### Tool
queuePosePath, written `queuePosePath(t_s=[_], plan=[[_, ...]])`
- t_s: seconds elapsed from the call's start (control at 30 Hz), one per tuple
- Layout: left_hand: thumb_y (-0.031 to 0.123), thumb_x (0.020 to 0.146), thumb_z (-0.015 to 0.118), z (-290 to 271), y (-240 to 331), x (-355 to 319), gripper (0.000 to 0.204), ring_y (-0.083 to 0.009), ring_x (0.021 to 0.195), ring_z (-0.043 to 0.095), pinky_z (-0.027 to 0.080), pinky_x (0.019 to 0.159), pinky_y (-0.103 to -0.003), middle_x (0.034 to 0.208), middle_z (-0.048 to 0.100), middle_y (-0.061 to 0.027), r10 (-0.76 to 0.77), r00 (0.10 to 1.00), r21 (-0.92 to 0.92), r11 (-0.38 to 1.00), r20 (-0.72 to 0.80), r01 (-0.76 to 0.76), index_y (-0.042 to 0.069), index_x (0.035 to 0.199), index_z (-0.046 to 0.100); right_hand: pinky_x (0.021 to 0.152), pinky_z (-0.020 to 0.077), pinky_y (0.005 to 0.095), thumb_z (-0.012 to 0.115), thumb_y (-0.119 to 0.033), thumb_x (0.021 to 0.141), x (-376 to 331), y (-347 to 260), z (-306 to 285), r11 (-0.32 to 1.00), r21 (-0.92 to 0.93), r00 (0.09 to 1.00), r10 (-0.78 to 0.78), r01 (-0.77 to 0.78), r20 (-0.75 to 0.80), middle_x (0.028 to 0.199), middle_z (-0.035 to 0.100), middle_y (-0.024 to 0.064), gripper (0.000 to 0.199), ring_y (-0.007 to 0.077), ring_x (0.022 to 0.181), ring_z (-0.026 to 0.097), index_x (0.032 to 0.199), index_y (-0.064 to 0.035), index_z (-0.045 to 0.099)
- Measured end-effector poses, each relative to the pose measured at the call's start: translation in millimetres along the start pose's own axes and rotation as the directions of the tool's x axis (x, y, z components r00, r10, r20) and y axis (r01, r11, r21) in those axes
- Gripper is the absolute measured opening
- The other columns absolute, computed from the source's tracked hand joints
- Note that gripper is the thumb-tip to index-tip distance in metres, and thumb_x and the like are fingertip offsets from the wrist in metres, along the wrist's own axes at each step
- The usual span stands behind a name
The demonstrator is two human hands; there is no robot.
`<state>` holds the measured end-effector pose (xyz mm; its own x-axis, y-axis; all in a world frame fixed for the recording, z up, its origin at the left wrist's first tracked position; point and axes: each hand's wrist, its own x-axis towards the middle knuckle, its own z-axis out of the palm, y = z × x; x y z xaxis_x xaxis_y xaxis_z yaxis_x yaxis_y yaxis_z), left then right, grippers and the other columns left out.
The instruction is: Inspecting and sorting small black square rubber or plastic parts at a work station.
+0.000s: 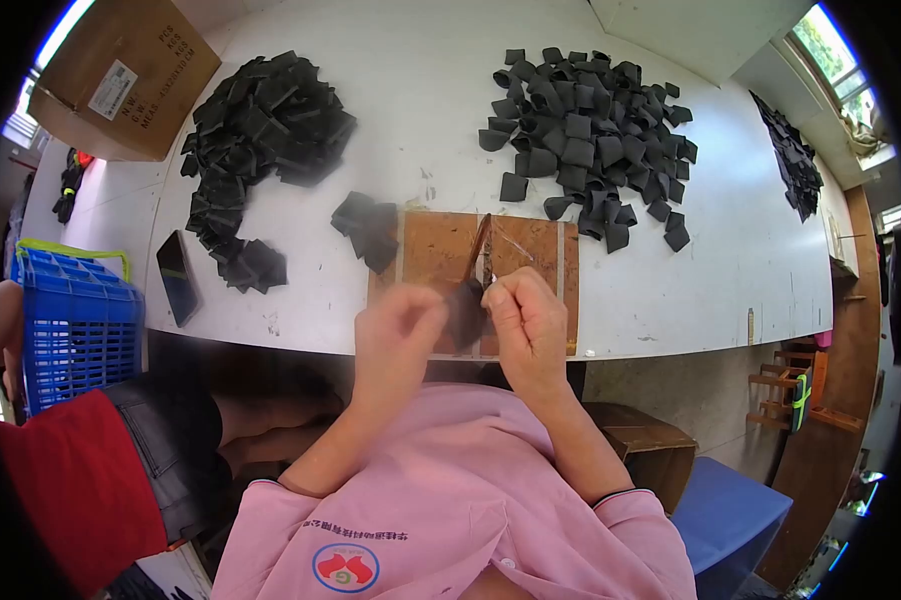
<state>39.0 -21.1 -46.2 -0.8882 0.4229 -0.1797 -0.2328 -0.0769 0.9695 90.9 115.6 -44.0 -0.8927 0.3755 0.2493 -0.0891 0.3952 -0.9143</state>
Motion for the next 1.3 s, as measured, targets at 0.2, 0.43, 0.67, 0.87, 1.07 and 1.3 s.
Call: queuePosePath(t_s=[0.2,0.43,0.67,0.87,1.07,1.3], plan=[[-0.001,0.075,0.058,16,0,-3,0.007,-0.0144,0.062,0.053,0.043,0.055,-0.024,0.075,0.053,-0.0074,0.411,0.911,0.389,0.844,-0.029,-0.368,0.0,0.081,0.055,0.049,0.0393,0.0258,0.058,-0.006,0.078,-2,-17,3,0.999,0.035,1.0,-0.011,0.011,0.007,0.071,0.05,0.0081,0.006,0.0176,0.057,0.05,0.08,-0.0013,0.055],[-0.003,0.074,0.056,25,-14,0,0.011,-0.0136,0.049,0.048,0.038,0.043,-0.024,0.064,0.052,-0.0053,0.615,0.765,0.57,0.704,-0.19,-0.424,0.002,0.083,0.053,0.05,0.0431,0.0315,0.057,0.001,0.073,0,-5,18,0.906,-0.323,0.947,-0.312,0.273,-0.073,0.072,0.05,0.0107,0.007,0.0251,0.058,0.052,0.079,-0.0009,0.055],[0.0,0.078,0.055,15,28,4,0.011,-0.0034,0.036,0.03,0.022,0.034,-0.018,0.06,0.048,0.0,-0.205,0.94,-0.651,0.679,0.274,0.338,0.0,0.089,0.051,0.048,0.0367,0.0187,0.061,-0.006,0.075,5,1,0,0.871,0.425,0.965,0.263,-0.247,0.023,0.072,0.056,0.0001,0.007,0.0052,0.056,0.049,0.077,0.0013,0.059],[-0.012,0.075,0.049,25,3,6,0.014,-0.0014,0.055,0.047,0.035,0.045,-0.016,0.074,0.057,-0.0033,0.523,0.848,0.467,0.774,-0.091,-0.427,-0.003,0.085,0.051,0.045,0.0284,0.0181,0.06,-0.013,0.079,2,-3,0,-0.017,0.822,0.768,0.347,-0.569,0.539,0.065,0.047,-0.0016,0.016,0.0053,0.051,0.037,0.089,0.0002,0.058],[-0.004,0.081,0.045,12,48,21,0.011,-0.001,0.039,0.037,0.027,0.033,-0.016,0.08,0.059,-0.0106,0.035,0.958,-0.699,0.691,0.283,0.181,-0.001,0.09,0.051,0.049,0.0311,0.0186,0.052,-0.023,0.088,37,-45,-26,0.826,0.447,0.927,0.222,-0.343,0.302,0.064,0.045,-0.0053,0.026,0.0012,0.058,0.037,0.073,-0.0015,0.053],[0.002,0.079,0.054,6,54,45,0.015,-0.0035,0.036,0.032,0.025,0.033,-0.018,0.061,0.046,0.0008,-0.088,0.948,-0.668,0.69,0.305,0.279,0.003,0.094,0.051,0.044,0.024,0.0187,0.045,-0.021,0.089,68,-21,-10,0.686,0.513,0.838,0.278,-0.515,0.47,0.059,0.037,-0.006,0.023,0.0028,0.05,0.031,0.071,-0.0073,0.049]])
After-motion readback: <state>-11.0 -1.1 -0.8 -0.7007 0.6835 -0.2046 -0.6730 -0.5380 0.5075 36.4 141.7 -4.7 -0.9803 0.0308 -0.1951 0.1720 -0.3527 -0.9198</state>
